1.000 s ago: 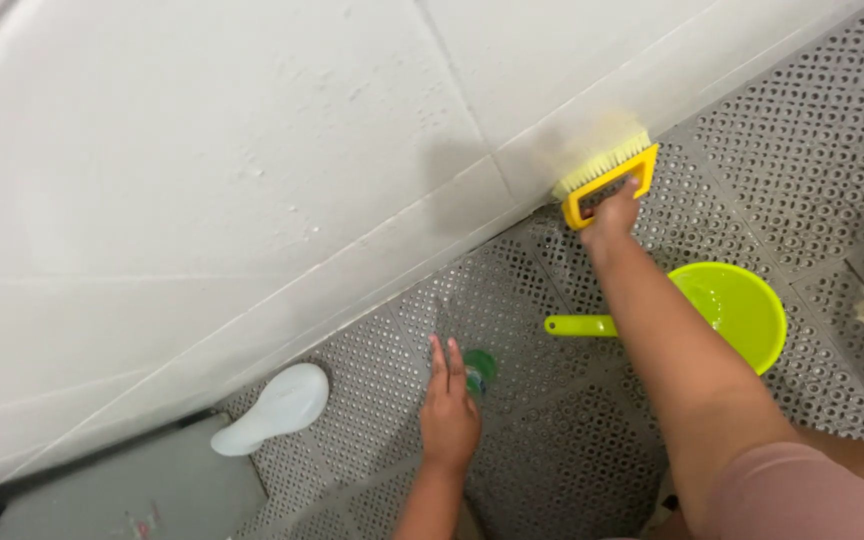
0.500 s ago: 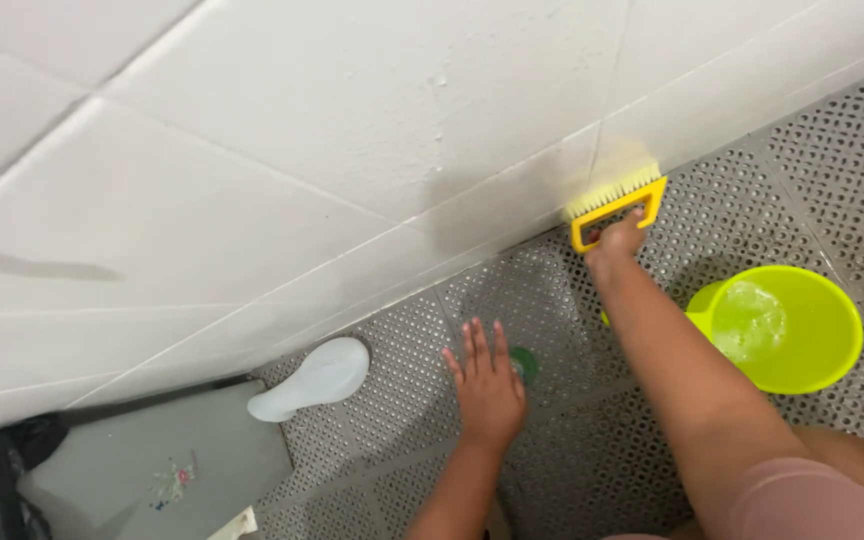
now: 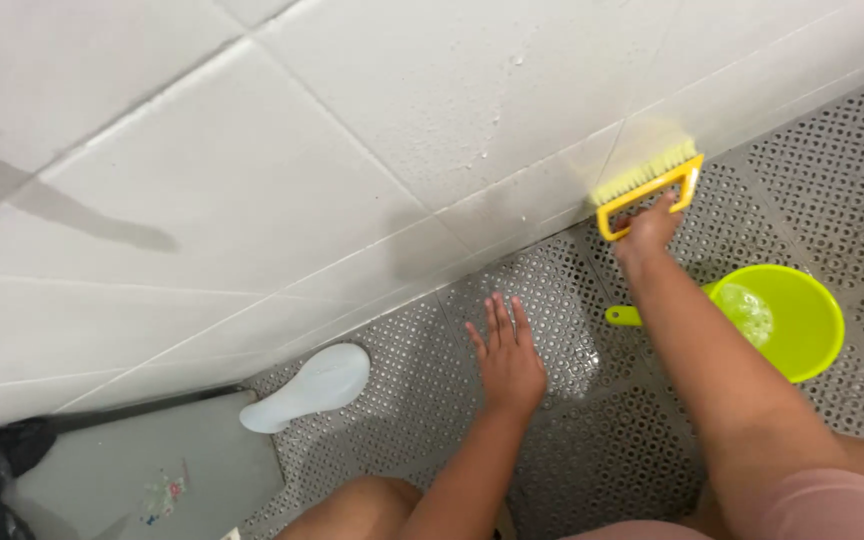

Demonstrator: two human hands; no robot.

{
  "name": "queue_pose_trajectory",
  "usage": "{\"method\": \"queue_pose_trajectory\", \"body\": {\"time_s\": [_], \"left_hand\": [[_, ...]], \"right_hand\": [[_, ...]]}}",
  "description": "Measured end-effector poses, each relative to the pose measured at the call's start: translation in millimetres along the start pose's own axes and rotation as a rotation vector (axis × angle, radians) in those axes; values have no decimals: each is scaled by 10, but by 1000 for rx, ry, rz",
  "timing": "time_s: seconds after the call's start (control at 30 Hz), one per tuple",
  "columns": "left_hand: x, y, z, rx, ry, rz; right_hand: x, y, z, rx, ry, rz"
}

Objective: The person cleans bathroom wall tiles by scrubbing them with a brush and dipping the brush into a bucket of soapy water.

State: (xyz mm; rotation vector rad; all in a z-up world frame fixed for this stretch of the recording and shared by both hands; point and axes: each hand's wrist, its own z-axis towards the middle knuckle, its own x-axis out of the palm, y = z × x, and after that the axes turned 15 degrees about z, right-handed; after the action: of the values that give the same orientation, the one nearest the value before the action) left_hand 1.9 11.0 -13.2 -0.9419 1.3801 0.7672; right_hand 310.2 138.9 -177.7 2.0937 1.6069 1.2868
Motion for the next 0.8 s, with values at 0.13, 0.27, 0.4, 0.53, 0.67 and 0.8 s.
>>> {"method": "queue_pose_trajectory", "body": {"time_s": [0.13, 0.27, 0.4, 0.53, 0.67, 0.8], "left_hand": [[10, -115, -11, 33, -100, 9], [-67, -38, -14, -30, 9, -62], [-117, -64, -66, -34, -17, -69], [-83, -79, -104, -21, -114, -25], [-79, -77, -149, -18, -44, -94], [10, -49, -199, -62, -136, -48]], "right_hand": [[-216, -1075, -1209, 191, 278, 90], [-203, -995, -993, 550, 83, 143], [-50, 173, -156, 262, 138, 298], [0, -106, -546, 178, 173, 207], [-180, -924, -1490, 648, 307, 29], [-69, -581, -908, 554, 122, 189]]}}
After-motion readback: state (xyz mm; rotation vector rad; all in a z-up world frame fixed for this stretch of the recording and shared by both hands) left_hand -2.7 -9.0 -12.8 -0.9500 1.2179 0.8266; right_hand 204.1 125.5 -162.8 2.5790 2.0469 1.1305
